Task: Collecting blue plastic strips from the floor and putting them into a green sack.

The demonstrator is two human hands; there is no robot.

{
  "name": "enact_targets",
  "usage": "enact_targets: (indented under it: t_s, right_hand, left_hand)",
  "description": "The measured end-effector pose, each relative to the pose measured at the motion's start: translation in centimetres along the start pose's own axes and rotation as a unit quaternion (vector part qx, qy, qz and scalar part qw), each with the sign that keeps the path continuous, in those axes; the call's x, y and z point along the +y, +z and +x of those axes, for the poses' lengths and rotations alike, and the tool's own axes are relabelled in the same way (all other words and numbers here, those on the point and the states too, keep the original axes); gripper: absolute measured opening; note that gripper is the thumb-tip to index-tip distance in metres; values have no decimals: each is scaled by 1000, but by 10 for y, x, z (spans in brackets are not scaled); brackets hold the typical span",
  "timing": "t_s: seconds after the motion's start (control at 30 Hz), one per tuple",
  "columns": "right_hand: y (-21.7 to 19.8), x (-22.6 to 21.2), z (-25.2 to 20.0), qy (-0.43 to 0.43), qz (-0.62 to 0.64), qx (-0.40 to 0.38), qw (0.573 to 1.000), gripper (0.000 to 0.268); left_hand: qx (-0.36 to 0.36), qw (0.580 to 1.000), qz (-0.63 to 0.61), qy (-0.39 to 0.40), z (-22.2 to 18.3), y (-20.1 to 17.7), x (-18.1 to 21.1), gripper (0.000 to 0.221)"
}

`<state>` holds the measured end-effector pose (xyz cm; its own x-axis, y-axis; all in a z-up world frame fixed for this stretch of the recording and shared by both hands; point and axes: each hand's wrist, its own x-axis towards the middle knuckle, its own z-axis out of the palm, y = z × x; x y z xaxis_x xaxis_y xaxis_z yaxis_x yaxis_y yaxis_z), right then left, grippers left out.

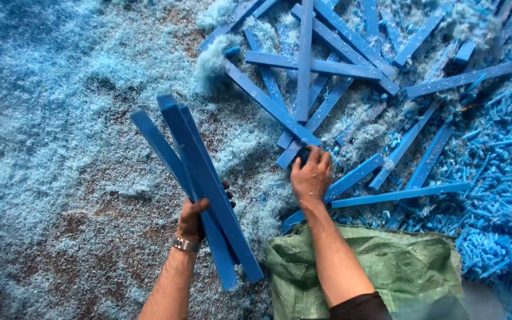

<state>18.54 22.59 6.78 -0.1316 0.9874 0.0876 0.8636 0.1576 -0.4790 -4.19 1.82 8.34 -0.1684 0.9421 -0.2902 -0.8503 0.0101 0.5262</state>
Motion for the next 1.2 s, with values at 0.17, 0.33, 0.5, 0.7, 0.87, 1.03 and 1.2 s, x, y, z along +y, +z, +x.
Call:
enact_targets:
  t_s: [0.17, 0.33, 0.5, 0.7, 0.87, 1.03, 1.2]
  right_hand:
    - [5, 9, 19, 19, -98, 72, 992, 54]
    - [12, 75, 47, -6, -186, -135, 973, 57]
    - [-87, 72, 6, 183, 194, -408, 873, 32]
    - [-203, 213, -73, 158, 399, -421, 799, 47]
    - [-294, 365, -128, 195, 347, -355, 846, 53]
    - [-294, -19, -29, 119, 387, -244, 882, 49]
    - [-118, -72, 172, -69, 342, -276, 896, 68]
  left_hand:
    - [23, 999, -29, -1, -14, -12, -23, 79]
    - [46, 997, -53, -25, -30, -18, -32, 78]
    - [41, 997, -53, -32, -39, -25, -34, 79]
    - [48, 998, -38, -20, -43, -22, -31, 80]
    - [70, 997, -30, -32, -40, -41, -44, 77]
    - [87, 995, -46, -33, -38, -36, -40, 76]
    - [48, 998, -44, -24, -40, -19, -27, 78]
